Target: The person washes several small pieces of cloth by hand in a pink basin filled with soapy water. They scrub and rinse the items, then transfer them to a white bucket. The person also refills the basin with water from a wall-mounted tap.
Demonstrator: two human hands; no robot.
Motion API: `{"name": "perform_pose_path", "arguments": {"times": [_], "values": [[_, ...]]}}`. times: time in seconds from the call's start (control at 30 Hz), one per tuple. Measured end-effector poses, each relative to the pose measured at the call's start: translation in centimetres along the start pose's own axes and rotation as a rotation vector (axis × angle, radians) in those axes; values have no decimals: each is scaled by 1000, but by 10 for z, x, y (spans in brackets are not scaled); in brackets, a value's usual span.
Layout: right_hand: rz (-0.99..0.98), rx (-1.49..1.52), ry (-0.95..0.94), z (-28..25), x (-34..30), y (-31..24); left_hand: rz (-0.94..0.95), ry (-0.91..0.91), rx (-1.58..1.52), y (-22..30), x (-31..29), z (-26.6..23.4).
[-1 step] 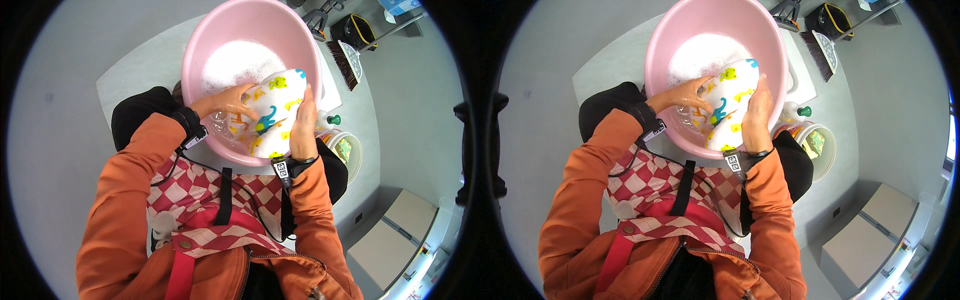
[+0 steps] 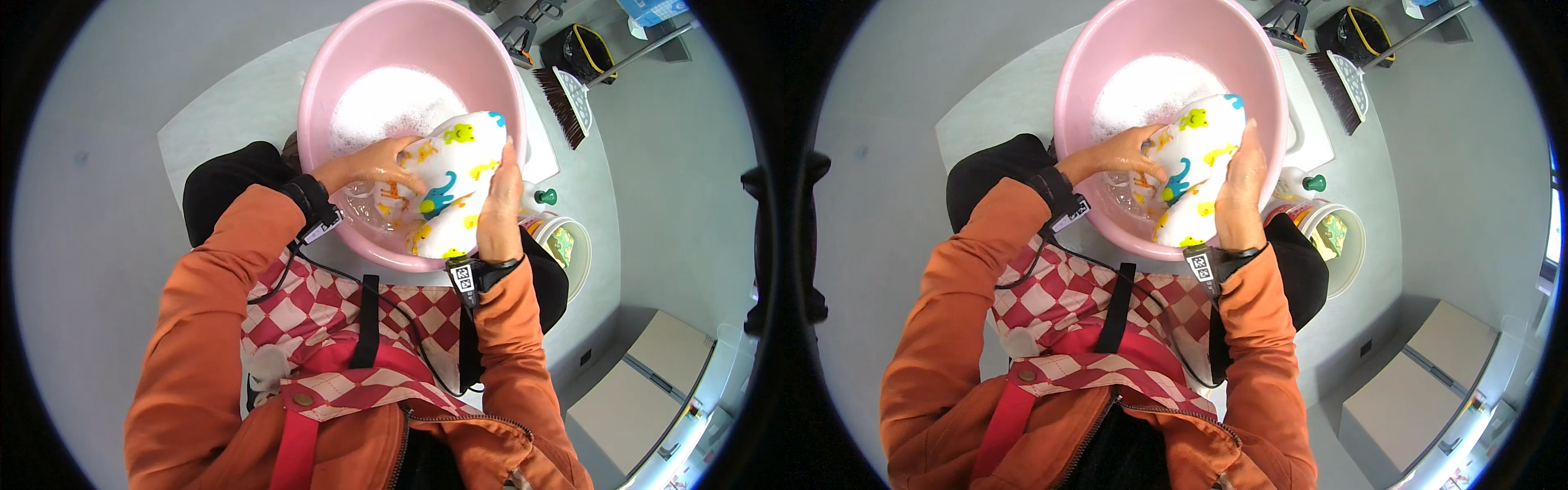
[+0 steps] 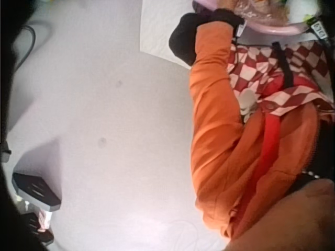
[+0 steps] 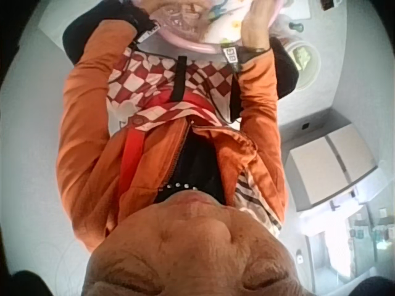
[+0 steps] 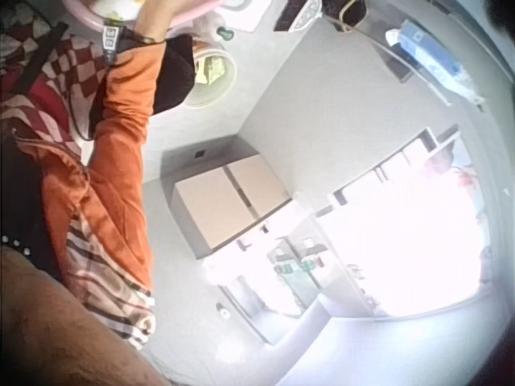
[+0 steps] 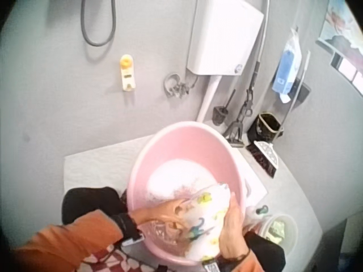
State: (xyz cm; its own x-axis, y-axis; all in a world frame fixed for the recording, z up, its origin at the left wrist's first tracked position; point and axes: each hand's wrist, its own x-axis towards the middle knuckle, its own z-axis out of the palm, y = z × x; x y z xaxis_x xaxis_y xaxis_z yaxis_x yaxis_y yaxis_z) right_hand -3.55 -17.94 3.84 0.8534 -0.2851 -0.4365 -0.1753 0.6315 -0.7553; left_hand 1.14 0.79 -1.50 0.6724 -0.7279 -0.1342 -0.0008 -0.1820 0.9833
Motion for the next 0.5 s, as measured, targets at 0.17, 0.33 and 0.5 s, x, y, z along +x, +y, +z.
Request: {"name": "perform_pose_path", "arguments": {"times": [0.17, 0.33, 0.5], "values": [[47, 71, -79, -5, 1, -21, 40, 147, -308, 14, 1, 0], [-464, -592, 43, 4, 3, 22, 3, 184, -787, 26, 5, 0], [-593, -896, -91, 28, -13, 51, -67, 369, -600, 33, 16, 1]]}}
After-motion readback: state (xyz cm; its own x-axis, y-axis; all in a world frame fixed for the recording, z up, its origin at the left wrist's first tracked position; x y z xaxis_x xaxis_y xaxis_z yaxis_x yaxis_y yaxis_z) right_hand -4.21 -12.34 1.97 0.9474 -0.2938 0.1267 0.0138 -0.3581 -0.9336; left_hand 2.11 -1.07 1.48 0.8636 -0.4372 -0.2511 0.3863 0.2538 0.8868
